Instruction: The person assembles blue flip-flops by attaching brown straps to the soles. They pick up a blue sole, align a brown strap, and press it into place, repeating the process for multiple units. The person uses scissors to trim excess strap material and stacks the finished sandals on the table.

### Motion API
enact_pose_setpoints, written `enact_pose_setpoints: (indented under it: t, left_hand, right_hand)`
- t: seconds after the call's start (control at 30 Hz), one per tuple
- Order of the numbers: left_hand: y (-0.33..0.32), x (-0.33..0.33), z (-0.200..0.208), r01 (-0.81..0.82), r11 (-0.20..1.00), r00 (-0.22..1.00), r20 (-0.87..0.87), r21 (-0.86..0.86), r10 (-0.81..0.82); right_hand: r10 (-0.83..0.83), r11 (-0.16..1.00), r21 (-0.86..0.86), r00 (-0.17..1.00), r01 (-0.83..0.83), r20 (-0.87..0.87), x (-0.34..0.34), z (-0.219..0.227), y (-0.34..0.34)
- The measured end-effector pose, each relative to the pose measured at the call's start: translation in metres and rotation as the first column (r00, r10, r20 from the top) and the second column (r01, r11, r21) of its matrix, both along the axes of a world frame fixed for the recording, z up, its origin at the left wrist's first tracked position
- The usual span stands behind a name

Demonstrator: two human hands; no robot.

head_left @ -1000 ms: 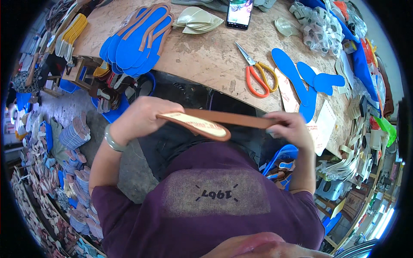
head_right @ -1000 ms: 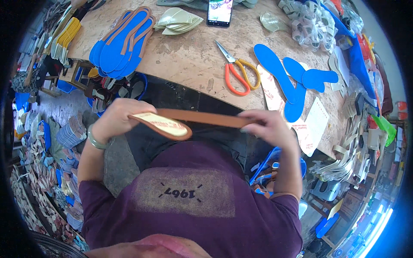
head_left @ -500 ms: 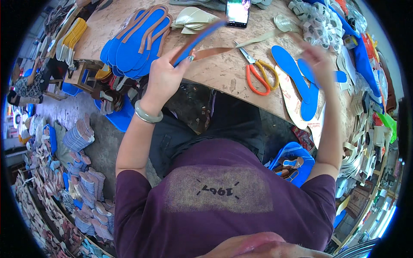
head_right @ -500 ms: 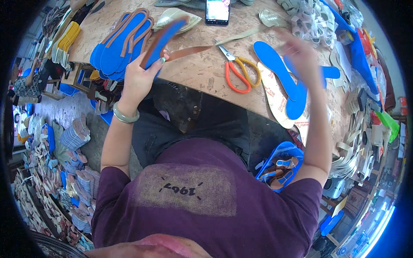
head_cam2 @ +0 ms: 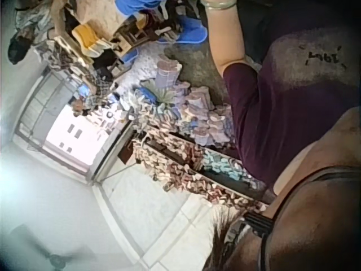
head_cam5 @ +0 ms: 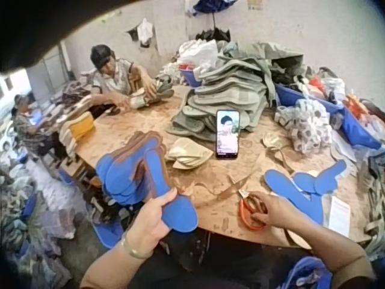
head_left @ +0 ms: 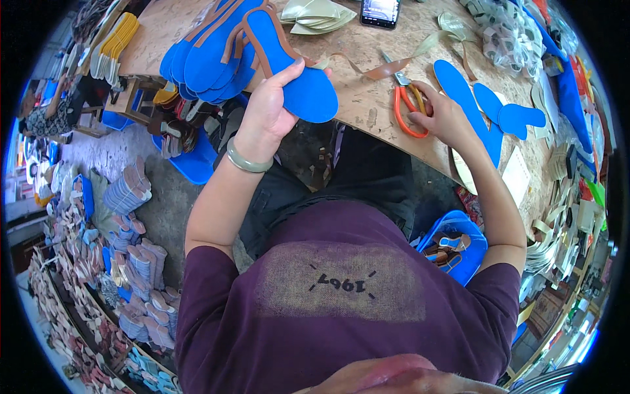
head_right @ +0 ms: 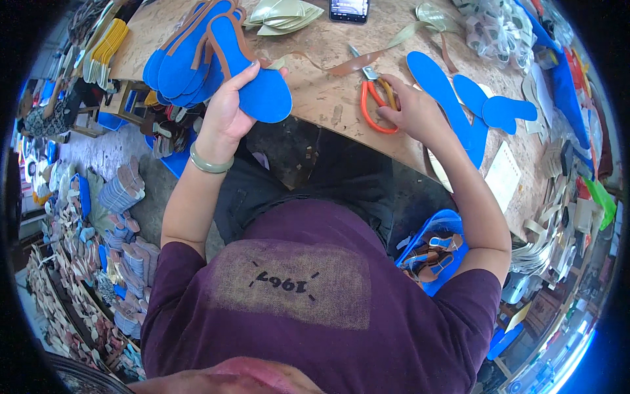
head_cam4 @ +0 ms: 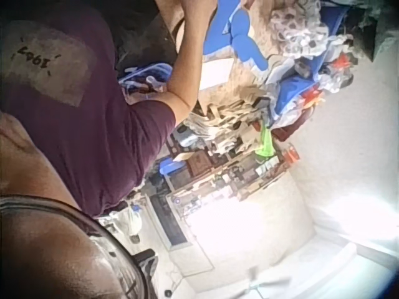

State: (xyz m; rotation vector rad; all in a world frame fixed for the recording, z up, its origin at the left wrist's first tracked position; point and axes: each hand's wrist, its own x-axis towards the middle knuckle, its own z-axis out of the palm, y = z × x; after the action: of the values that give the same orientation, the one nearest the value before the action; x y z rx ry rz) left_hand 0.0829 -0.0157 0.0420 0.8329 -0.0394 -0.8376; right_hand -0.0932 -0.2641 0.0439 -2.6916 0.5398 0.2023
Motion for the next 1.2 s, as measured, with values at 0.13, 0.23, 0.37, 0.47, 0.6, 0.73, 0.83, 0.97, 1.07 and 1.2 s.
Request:
enact_pose_setpoints:
  t: [0.13,0.23,0.37,0.47,0.6,0.73,0.83,0.97,1.07,1.2]
  left_hand:
    - [0.005,-0.001,0.006,-0.075,0.997,0.984,0.163,0.008,0.073]
    - [0.008,-0.004,0.006,-0.146,0.989,0.943,0.305,0.012,0.135]
    - [0.003,-0.011,-0.005,-0.27,0.962,0.81,0.53,-0.044,0.252]
    - [0.009,-0.013,-0.009,-0.299,0.951,0.476,0.876,0.079,0.077]
    - [0.011,-0.025,-0.011,-0.354,0.935,0.31,0.946,0.023,0.094]
    - [0.012,-0.031,-0.018,-0.394,0.914,0.065,0.989,-0.099,0.135]
    - [0.019,-0.036,-0.016,-0.485,0.87,-0.176,0.984,-0.084,-0.003]
    - [0.024,-0.038,-0.018,-0.484,0.875,-0.158,0.986,-0.029,-0.055]
    - [0.023,-0.033,-0.008,-0.475,0.88,-0.13,0.987,0.021,-0.093]
    - [0.029,-0.019,-0.009,-0.38,0.887,0.407,0.909,0.261,-0.093]
  right_hand:
    - [-0.039,0.982,0.18,0.994,0.057,-0.102,-0.02,0.017,0.017]
    - [-0.071,0.84,0.541,0.997,0.043,0.03,-0.056,0.007,0.033]
    - [-0.32,0.306,0.947,0.947,0.098,0.005,-0.066,0.012,0.085]
    - [-0.364,0.041,0.985,0.915,-0.169,0.172,-0.063,-0.017,0.11]
    - [-0.108,0.276,0.954,0.982,-0.12,0.154,-0.041,-0.011,0.114]
    - [-0.075,0.5,0.862,0.987,-0.086,0.142,-0.033,-0.014,0.119]
    - [-0.056,0.656,0.732,0.956,-0.183,0.289,-0.03,-0.016,0.125]
    - [-0.022,0.712,0.658,0.928,-0.247,0.372,-0.022,-0.012,0.128]
    - [-0.045,0.733,0.655,0.947,-0.186,0.319,-0.018,-0.014,0.121]
    - [-0.054,0.639,0.764,0.985,-0.091,0.162,-0.015,0.0,0.108]
